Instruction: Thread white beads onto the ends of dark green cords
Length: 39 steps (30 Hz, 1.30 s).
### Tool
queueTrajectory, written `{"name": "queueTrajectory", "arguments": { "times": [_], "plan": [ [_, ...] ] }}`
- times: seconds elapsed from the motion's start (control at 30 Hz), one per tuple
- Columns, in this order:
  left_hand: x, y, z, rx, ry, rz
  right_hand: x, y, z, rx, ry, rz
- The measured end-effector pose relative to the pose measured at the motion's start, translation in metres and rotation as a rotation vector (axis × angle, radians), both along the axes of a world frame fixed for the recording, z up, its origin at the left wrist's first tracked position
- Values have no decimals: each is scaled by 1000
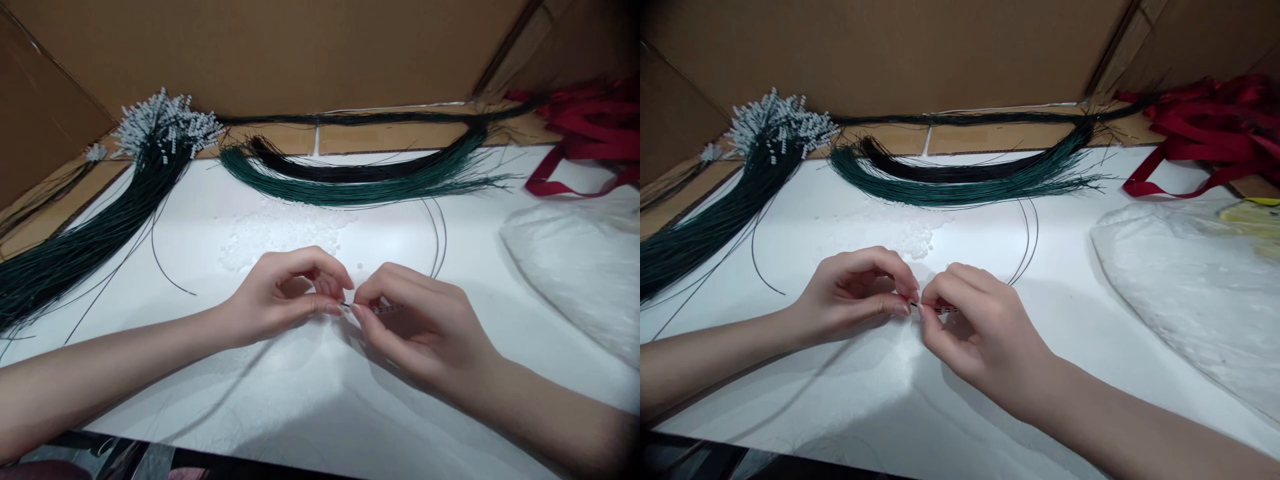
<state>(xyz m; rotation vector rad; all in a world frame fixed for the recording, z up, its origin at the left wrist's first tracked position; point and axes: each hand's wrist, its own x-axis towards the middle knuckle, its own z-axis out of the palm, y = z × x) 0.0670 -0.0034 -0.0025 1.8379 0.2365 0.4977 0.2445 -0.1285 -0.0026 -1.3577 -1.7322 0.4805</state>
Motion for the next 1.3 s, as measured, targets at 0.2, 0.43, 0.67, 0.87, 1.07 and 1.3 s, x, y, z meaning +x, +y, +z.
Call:
{"name": "queueTrajectory", "arguments": {
  "times": [0.2, 0.43, 0.67, 0.87, 1.07, 1.3],
  "plan": [
    [1, -1, -1, -5, -10, -10, 0, 2, 1, 6, 3, 8],
    [-1, -1, -1, 2, -6, -14, -1, 3, -1, -10, 0, -1],
    [-2, -2, -1, 6, -13, -6, 0, 1, -1, -9, -5, -3],
    [-1, -3, -2, -1, -5, -1, 0, 1, -1, -23, -6, 11],
    [-1, -4, -2, 34, -1, 4, 0, 1, -2, -15, -8, 7],
    [0, -5, 0, 104, 5, 10, -1, 2, -1, -22, -18, 1]
  ]
}}
